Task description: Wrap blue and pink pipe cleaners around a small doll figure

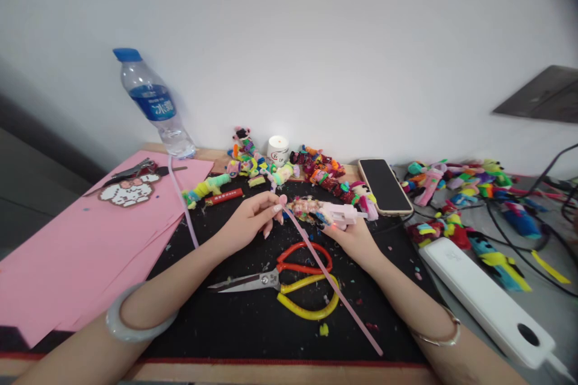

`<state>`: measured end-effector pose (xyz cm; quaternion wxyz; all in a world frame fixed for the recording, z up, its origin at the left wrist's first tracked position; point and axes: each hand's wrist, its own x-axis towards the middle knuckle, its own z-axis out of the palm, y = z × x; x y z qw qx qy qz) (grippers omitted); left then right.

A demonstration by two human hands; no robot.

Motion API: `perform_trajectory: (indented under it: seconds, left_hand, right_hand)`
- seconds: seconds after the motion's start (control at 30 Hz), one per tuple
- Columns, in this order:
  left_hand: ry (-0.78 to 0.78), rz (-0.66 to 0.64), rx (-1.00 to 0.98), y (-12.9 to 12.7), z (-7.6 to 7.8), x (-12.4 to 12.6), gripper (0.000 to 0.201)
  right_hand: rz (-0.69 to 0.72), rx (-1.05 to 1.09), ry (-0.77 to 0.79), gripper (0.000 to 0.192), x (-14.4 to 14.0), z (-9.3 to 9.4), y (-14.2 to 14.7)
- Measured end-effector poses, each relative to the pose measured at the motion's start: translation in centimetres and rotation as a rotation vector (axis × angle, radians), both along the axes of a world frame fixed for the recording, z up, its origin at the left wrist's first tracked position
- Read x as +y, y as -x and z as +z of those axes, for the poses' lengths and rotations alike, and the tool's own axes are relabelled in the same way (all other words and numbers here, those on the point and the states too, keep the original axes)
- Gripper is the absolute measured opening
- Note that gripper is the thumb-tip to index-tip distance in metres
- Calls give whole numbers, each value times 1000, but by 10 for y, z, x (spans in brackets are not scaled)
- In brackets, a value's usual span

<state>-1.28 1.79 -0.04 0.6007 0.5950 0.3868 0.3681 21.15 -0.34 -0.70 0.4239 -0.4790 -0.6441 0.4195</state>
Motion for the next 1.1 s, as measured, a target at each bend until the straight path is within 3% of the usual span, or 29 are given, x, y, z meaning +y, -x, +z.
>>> perform_trajectory:
  seconds: [1.1]
  left_hand:
    - [-9, -7, -14, 0, -1, -1, 21]
  right_hand:
    - [-17, 7, 5, 32, -1, 3, 3]
